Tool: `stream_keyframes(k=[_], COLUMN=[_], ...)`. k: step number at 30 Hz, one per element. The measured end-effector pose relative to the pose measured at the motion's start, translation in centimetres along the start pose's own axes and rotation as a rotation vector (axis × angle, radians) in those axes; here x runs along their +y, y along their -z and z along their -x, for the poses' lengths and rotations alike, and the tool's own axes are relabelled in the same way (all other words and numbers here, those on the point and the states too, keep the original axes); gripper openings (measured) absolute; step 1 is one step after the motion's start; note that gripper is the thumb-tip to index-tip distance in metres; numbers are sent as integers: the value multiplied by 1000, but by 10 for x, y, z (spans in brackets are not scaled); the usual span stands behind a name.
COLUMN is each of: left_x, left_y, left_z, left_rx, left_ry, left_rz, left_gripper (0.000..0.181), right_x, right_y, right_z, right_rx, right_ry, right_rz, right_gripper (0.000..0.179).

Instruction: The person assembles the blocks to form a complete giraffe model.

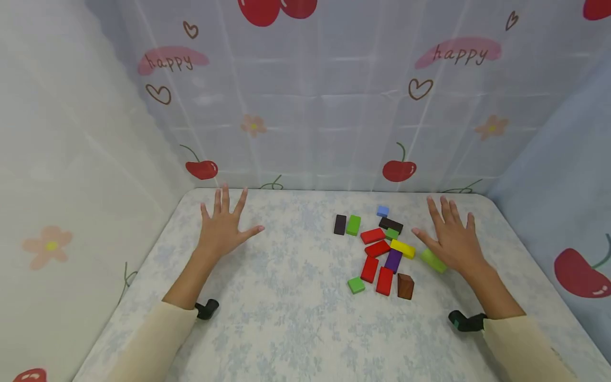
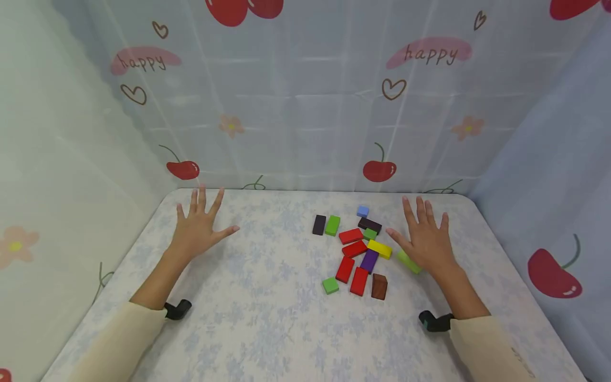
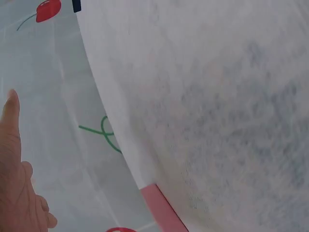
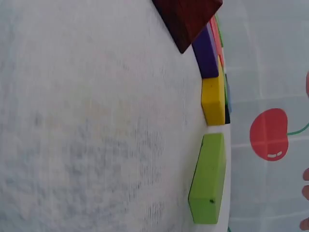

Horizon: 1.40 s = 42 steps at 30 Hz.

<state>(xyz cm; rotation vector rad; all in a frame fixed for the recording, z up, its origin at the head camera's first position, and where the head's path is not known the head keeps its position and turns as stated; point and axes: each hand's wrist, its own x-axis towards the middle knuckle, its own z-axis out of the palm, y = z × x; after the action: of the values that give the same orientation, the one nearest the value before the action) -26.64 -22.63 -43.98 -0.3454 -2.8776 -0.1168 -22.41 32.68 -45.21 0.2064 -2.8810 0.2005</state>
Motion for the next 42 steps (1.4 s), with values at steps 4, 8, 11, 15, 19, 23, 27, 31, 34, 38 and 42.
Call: stream_keyframes(k=[4,8,11,15,19,23,27,31,34,38,42], left_x=[18,40,55,73,91,109,124,138,149,165,181], left_y=[4,8,8,6,5,3,1,-4,-8,-11,-14], left_z=[7,16,23,33,39,42,43,43,43,43,35], left_rx=[9,2,-16,-32,-41,-88,-136,-150,-167,-225,-278], left_ry=[-64,-119,-143,-183,-245,-285,-313,-343,-342,-315,-297], left_rz=[10,12,13,47,141,207,240,295,349,404,439], left_gripper=[107,103,101,95,89,81,75,68,60,54,51], right_x=[-9,-16,-18,-21,-24,-28,-33,-37,-38,-36,-33], right_y=[7,12,13,12,9,6,4,0,-4,-9,-11], right_z=[6,14,18,23,29,33,35,35,35,35,30], right_rx=[5,45,70,42,-7,-15,-5,-24,-66,-104,-112], right_ry=[8,21,39,27,3,14,38,64,84,120,188], right_rz=[-104,-183,-236,-284,-302,-336,-398,-433,-448,-461,-448], right_gripper=[90,83,76,72,68,57,45,39,36,34,31])
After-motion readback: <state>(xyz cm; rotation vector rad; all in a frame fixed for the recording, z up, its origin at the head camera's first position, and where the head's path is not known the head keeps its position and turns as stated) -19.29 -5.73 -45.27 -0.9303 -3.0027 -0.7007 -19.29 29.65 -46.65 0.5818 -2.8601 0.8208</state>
